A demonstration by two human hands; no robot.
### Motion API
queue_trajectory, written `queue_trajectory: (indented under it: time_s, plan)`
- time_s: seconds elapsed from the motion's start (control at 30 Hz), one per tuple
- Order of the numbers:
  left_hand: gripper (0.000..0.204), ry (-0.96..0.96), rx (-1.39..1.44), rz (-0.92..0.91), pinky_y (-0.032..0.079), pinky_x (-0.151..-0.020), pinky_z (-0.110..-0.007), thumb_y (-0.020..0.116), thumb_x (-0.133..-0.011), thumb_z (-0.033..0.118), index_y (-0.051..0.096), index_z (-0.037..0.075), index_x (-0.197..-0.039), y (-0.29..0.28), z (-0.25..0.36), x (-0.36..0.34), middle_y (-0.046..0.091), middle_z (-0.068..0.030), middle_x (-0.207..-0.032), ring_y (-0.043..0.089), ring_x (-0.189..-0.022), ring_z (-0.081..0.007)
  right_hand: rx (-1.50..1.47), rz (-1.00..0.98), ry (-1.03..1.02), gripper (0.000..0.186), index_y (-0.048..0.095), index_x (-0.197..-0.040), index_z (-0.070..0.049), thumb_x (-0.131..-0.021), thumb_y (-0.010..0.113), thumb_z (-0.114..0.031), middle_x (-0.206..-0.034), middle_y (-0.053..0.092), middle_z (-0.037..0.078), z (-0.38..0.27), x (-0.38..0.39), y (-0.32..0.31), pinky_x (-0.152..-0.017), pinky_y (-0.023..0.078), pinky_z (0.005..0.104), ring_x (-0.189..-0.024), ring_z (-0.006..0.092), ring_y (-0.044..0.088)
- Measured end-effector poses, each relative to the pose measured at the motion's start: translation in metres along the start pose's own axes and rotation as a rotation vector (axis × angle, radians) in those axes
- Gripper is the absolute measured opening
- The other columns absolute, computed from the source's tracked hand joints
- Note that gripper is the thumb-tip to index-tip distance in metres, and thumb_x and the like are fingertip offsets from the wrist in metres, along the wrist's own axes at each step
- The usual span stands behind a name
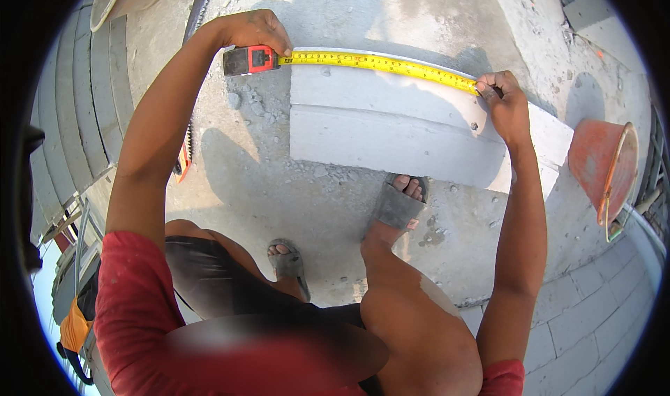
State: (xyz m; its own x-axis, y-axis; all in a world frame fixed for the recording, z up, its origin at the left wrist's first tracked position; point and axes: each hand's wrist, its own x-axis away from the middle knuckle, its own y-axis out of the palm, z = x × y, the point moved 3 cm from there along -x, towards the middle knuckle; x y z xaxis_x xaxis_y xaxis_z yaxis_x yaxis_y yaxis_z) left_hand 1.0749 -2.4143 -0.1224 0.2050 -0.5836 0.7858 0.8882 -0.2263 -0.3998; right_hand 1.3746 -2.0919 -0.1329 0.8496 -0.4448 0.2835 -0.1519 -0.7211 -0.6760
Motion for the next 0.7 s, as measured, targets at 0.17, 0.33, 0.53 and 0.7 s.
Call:
queue_trajectory:
  time_s: [0.17,0.33,0.53,0.7]
  plan:
    - [0.036,-0.021,0.011,0.013,0.049,-0.062,-0.026,0.077,-0.067,0.035,0.079,0.01,-0.093,0.002,-0.006,-0.003,0.071,-0.0059,-0.079,0.062,-0.067,-0.0136,0.037,0.044,-0.005,0.011,0.068,-0.095,-0.002,-0.09,0.065,-0.012,-0.092,0.06,0.008,-0.005,-0.001,0.003,-0.08,0.045,0.0287,-0.084,0.0192,0.059]
    - [0.038,-0.054,0.029,0.017,0.05,-0.061,-0.026,0.077,-0.068,0.034,0.078,0.007,-0.094,0.004,-0.007,-0.005,0.071,-0.0087,-0.078,0.062,-0.064,-0.0137,0.073,0.092,-0.006,0.013,0.07,-0.096,-0.004,-0.09,0.066,-0.015,-0.093,0.061,0.009,-0.007,-0.002,0.003,-0.08,0.046,0.03,-0.084,0.0221,0.06]
    - [0.039,-0.038,0.03,0.008,0.05,-0.06,-0.026,0.076,-0.069,0.035,0.077,0.005,-0.093,0.003,-0.004,-0.004,0.071,-0.0096,-0.078,0.062,-0.063,-0.0128,0.108,0.111,0.011,0.013,0.071,-0.095,-0.005,-0.089,0.065,-0.015,-0.092,0.061,0.008,-0.01,-0.001,0.003,-0.08,0.046,0.0328,-0.084,0.0238,0.06]
    - [0.036,-0.018,0.053,0.06,0.049,-0.057,-0.025,0.077,-0.071,0.033,0.077,0.002,-0.09,0.002,-0.005,-0.003,0.069,-0.007,-0.07,0.058,-0.056,-0.0108,0.115,0.07,0.047,0.013,0.071,-0.094,-0.004,-0.091,0.063,-0.014,-0.092,0.061,0.007,-0.012,-0.004,0.006,-0.08,0.047,0.0342,-0.087,0.0241,0.06]
